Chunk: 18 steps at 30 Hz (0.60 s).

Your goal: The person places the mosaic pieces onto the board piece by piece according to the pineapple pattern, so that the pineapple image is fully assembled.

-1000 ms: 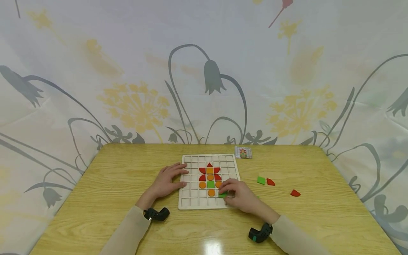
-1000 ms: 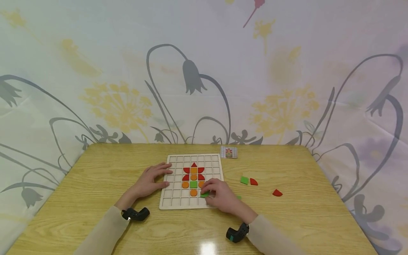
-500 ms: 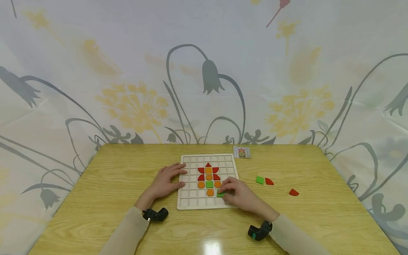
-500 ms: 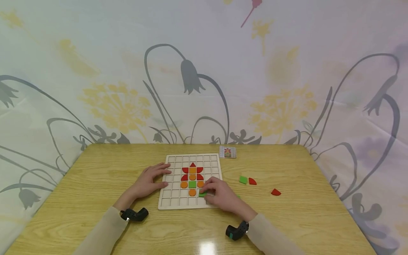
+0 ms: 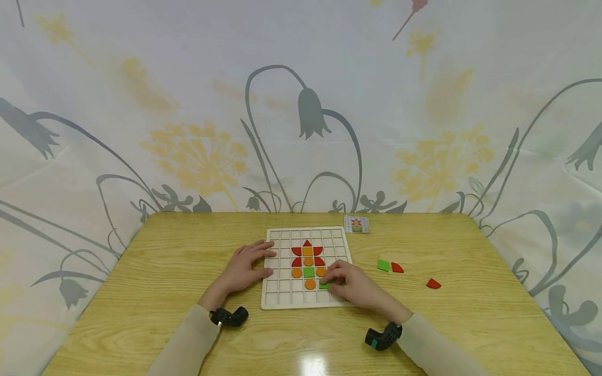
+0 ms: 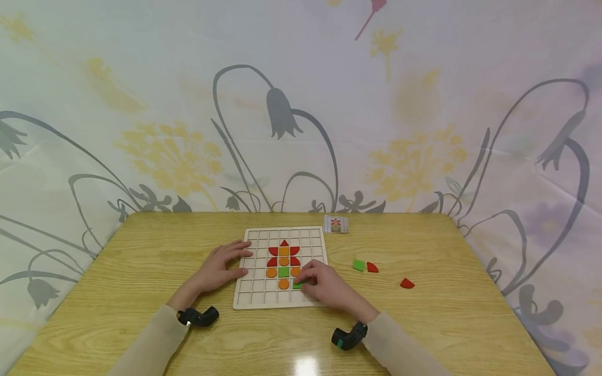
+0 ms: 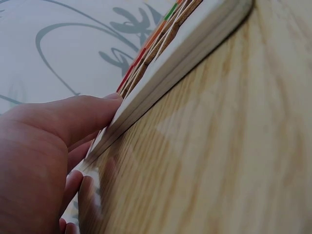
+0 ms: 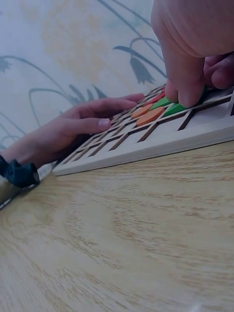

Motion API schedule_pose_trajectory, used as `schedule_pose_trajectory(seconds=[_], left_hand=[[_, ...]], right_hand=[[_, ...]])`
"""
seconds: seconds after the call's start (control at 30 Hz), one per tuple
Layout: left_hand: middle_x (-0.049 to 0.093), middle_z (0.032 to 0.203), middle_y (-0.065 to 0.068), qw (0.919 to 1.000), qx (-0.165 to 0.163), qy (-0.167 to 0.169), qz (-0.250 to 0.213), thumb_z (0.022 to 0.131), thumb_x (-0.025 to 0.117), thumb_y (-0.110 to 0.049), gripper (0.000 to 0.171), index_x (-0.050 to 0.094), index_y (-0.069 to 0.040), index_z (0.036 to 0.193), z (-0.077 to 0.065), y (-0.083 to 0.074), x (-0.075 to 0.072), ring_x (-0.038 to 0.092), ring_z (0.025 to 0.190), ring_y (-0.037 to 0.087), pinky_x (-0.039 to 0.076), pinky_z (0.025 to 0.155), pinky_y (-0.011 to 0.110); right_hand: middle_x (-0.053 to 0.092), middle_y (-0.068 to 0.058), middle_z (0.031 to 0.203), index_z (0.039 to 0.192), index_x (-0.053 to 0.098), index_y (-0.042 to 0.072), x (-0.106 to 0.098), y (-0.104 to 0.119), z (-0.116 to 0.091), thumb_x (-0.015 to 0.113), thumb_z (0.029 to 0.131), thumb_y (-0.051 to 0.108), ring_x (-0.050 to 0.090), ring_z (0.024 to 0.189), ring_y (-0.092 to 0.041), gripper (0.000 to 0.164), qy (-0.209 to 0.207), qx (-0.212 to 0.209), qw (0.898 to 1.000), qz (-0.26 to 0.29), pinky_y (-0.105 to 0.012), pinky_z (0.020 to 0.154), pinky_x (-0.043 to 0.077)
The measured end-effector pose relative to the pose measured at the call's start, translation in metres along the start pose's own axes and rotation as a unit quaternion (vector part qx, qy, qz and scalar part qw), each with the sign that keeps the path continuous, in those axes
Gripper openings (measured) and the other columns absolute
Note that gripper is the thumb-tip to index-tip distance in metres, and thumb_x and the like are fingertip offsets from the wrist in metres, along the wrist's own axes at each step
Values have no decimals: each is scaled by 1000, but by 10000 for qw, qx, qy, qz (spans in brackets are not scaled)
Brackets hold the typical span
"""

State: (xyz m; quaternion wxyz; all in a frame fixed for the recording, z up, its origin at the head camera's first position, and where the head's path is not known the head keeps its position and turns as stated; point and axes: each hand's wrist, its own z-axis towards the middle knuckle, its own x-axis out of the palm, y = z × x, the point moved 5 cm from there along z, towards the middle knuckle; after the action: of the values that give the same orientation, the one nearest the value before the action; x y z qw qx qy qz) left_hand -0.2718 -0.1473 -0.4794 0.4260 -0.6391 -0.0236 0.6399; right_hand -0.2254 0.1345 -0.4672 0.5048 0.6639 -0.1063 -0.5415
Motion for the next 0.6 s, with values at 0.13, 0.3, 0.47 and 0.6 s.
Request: schedule_pose_trajectory(seconds=[0.13,0.3,0.47,0.6], left_hand=[[44,154,4,10000,49,-39,24,93,71,-31,45,65,-14,134,0,1,1,30,146,31,15,114,61],[45,153,5,9999,125,-76,11,93,70,-32,45,65,-13,133,0,0,1,30,145,33,16,113,63],[45,153,5,9999,121,-88,-29,93,70,-31,44,65,-13,133,1,0,1,30,146,32,15,114,63],[45,153,5,9999,121,-109,6,93,70,-31,44,65,-13,133,1,0,1,31,145,33,16,113,63]], right_hand=[[59,-1,109,102,77,11,-1,1,1,64,94,2,52,86,-13,18,52,81,10000,9,-25,72,45],[59,2,107,99,77,13,-2,2,3,62,94,1,54,92,-15,20,82,280,9996,-55,-27,77,46],[60,3,102,99,76,14,-3,4,5,63,94,1,53,85,-13,19,21,277,9995,-165,-26,73,45],[61,2,98,101,75,12,-3,5,6,65,93,2,50,77,-12,16,-78,230,9996,-171,-25,67,44]])
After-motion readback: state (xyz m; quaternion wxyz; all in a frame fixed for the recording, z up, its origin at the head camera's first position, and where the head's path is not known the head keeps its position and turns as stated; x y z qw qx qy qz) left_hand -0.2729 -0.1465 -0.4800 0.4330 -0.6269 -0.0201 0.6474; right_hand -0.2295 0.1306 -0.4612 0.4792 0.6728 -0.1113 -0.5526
